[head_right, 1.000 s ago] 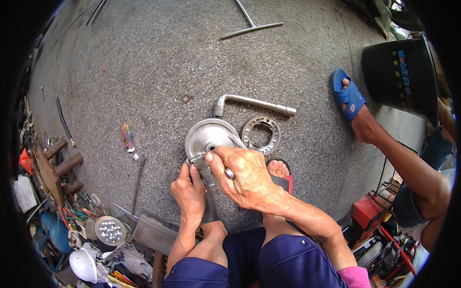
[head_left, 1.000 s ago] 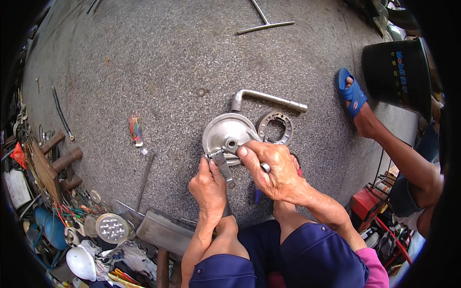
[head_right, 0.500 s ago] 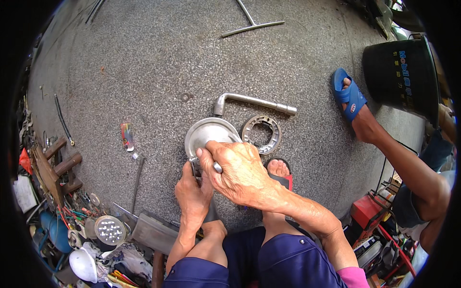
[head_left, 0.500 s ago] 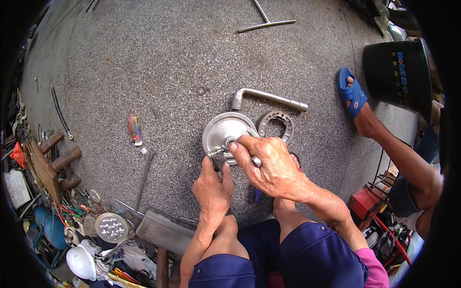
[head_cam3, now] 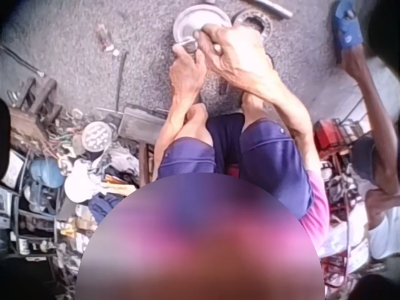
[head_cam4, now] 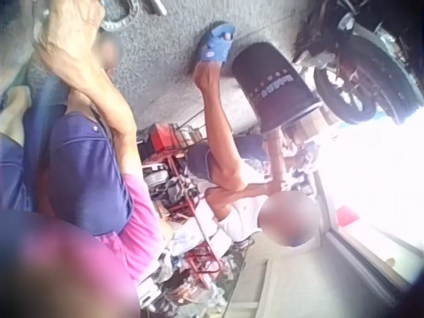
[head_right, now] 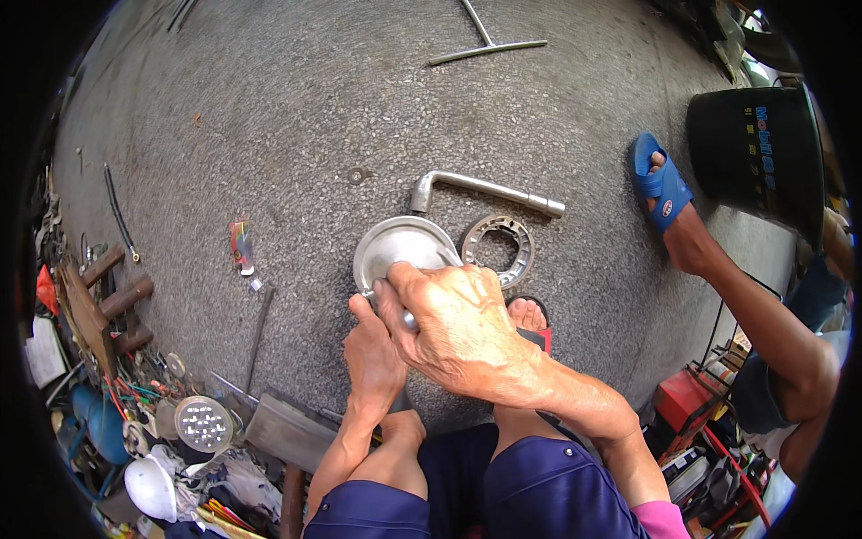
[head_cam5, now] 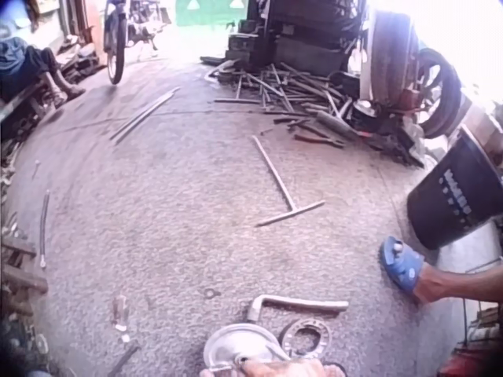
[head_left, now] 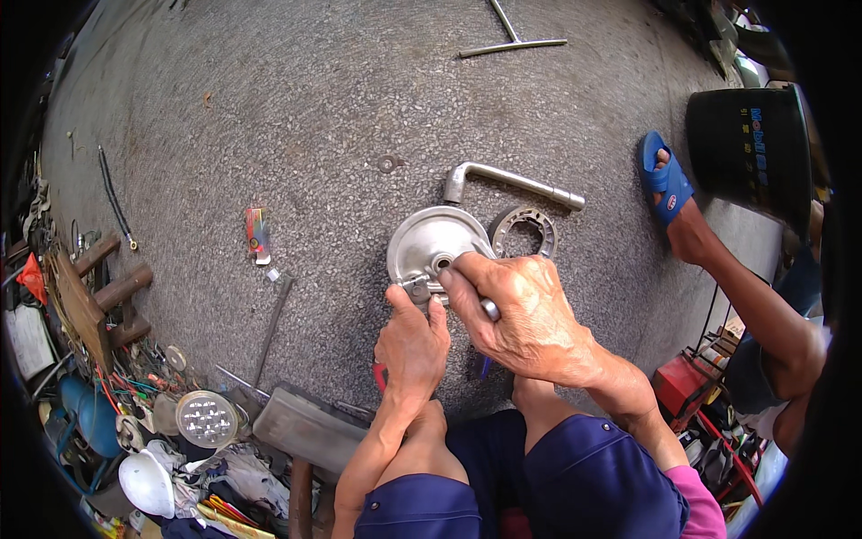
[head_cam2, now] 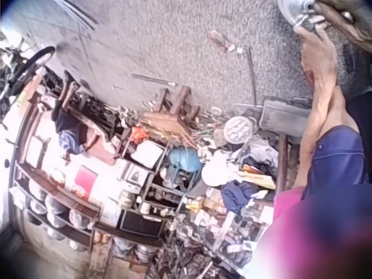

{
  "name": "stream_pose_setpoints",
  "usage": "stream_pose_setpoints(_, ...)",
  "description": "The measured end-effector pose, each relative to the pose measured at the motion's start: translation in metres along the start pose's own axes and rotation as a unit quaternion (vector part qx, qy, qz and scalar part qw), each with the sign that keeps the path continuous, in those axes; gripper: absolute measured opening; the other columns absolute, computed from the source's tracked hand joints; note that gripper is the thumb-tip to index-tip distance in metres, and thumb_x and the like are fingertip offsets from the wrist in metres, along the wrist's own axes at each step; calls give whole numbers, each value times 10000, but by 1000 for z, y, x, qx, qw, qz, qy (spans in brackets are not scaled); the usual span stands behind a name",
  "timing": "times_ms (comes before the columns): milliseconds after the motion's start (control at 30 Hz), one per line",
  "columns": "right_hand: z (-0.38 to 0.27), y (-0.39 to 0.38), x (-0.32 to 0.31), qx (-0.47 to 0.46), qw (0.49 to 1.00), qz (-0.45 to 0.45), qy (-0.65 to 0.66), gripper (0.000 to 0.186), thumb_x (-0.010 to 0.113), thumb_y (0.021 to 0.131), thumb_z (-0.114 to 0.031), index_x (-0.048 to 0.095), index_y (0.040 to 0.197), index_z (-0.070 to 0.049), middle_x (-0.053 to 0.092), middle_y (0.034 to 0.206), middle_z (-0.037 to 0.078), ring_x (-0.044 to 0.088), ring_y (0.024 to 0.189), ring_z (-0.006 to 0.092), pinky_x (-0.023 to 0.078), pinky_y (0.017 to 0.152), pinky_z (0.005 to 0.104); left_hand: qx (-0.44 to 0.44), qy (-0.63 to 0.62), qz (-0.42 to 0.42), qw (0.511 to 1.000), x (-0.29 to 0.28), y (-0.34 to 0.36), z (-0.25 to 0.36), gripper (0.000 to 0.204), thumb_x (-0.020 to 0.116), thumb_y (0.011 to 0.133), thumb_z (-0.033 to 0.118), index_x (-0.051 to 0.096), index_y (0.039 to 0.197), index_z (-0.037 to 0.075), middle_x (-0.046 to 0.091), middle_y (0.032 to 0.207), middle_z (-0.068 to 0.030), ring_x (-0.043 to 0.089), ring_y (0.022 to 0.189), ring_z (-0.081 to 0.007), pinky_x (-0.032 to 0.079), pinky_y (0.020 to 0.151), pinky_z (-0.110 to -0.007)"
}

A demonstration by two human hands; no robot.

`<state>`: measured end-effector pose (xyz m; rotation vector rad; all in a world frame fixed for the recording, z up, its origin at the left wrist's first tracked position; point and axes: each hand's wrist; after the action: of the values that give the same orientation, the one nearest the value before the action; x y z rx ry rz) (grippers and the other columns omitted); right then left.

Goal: The person sits on the ground and uses a wrench to tighten bolts on a circular metal component. They repeatedly adjust the wrench and rotate the part to access different fasteners.

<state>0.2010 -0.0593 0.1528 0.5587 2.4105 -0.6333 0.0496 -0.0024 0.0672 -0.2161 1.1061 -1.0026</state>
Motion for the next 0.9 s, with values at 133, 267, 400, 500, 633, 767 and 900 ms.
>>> stream_pose_setpoints(133, 6, -9, 5, -1, 1000, 20, 19, 165, 635, 920, -114, 606, 788, -19, 610, 606, 162, 638, 558, 345, 465, 487, 421, -7, -7, 2, 1000, 1, 1, 1, 481, 570, 977, 370, 324, 1126, -14, 661, 734, -270, 655, 705, -493, 507, 587, -538)
stream_pose_setpoints(267, 8, -18, 13, -13, 999, 36, 29, 102, 654, 899, -101, 637, 844, -16, 635, 647, 156, 651, 578, 340, 478, 499, 414, -2, -27, -6, 1000, -3, 0, 3, 441, 581, 968, 317, 327, 1096, -21, 660, 731, -270, 656, 694, -485, 505, 581, -533)
stream_pose_setpoints(400, 2, -26, 16, -33, 998, 31, 42, 71, 661, 886, -86, 673, 929, -31, 657, 682, 138, 667, 606, 327, 496, 519, 402, 10, -37, -12, 999, -2, -1, -1, 426, 612, 928, 252, 323, 1058, -33, 652, 711, -268, 655, 673, -476, 499, 565, -523)
stream_pose_setpoints(500, -4, -31, 10, -52, 998, -22, 34, 134, 629, 886, -117, 597, 933, 5, 645, 726, 156, 663, 690, 344, 518, 601, 434, 21, -26, -9, 999, -5, 4, -1, 431, 641, 892, 209, 319, 1037, -39, 633, 672, -259, 654, 648, -466, 493, 545, -513)
stream_pose_setpoints(633, 4, -38, 8, -81, 995, -58, -21, 459, 640, 805, -95, 603, 1253, -1, 683, 847, 152, 687, 797, 283, 422, 575, 414, 34, -37, 9, 999, -3, 5, -1, 415, 583, 962, 312, 329, 1054, -3, 646, 646, -249, 661, 607, -454, 488, 513, -554)
stream_pose_setpoints(767, 8, -48, 17, -84, 993, -88, -5, 558, 620, 796, -34, 500, 1326, 93, 660, 920, 208, 670, 810, 335, 513, 656, 436, 36, -32, 18, 999, 3, 5, -3, 406, 590, 964, 296, 330, 1039, -7, 638, 632, -250, 658, 593, -450, 484, 490, -542)
stream_pose_setpoints(900, -1, -48, 18, -93, 986, -129, -57, 678, 611, 795, -3, 354, 1406, 139, 639, 990, 220, 667, 795, 347, 551, 690, 411, 32, -66, 14, 997, 6, 5, -7, 394, 574, 976, 295, 325, 1034, -5, 637, 630, -252, 656, 590, -451, 476, 488, -548)
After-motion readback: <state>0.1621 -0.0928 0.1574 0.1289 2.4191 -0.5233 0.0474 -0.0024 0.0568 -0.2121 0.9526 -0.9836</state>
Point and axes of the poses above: each hand's wrist, its own y-axis towards the middle knuckle, its own x-axis out of the palm, z = x × y
